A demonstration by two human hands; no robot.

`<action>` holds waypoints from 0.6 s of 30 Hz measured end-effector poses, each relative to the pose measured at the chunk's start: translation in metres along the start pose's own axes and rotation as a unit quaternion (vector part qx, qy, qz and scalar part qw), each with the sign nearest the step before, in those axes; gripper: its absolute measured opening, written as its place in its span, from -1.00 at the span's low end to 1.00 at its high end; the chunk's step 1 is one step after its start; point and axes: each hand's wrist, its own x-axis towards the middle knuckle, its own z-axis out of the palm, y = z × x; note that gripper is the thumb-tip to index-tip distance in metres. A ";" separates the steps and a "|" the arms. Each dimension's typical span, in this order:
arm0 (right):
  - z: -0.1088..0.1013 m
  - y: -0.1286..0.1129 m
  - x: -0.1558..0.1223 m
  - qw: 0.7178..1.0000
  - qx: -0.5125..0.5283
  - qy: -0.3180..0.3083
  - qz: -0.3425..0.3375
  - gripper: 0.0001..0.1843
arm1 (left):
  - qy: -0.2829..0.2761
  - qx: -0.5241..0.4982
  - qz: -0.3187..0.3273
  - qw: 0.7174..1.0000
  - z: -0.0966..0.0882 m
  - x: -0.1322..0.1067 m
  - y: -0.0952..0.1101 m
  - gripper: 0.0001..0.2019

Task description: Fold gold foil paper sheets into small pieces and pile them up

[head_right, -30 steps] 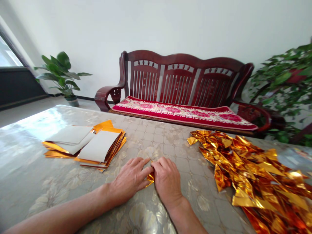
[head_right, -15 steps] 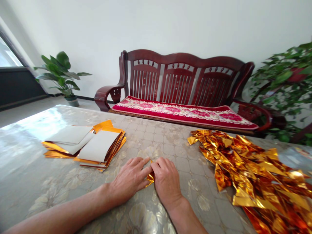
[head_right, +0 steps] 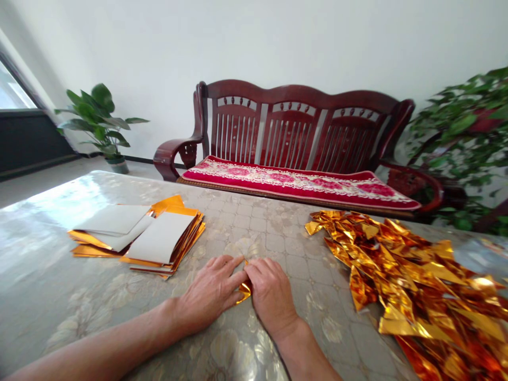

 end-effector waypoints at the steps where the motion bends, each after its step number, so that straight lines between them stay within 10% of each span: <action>1: 0.000 0.001 0.000 1.000 0.000 0.002 -0.004 -0.84 | -0.001 0.000 0.000 1.000 0.000 0.000 0.000 -0.74; 18: -0.002 0.003 -0.001 1.000 -0.004 0.001 -0.031 -0.85 | -0.006 -0.006 0.007 1.000 0.001 0.000 -0.002 -0.75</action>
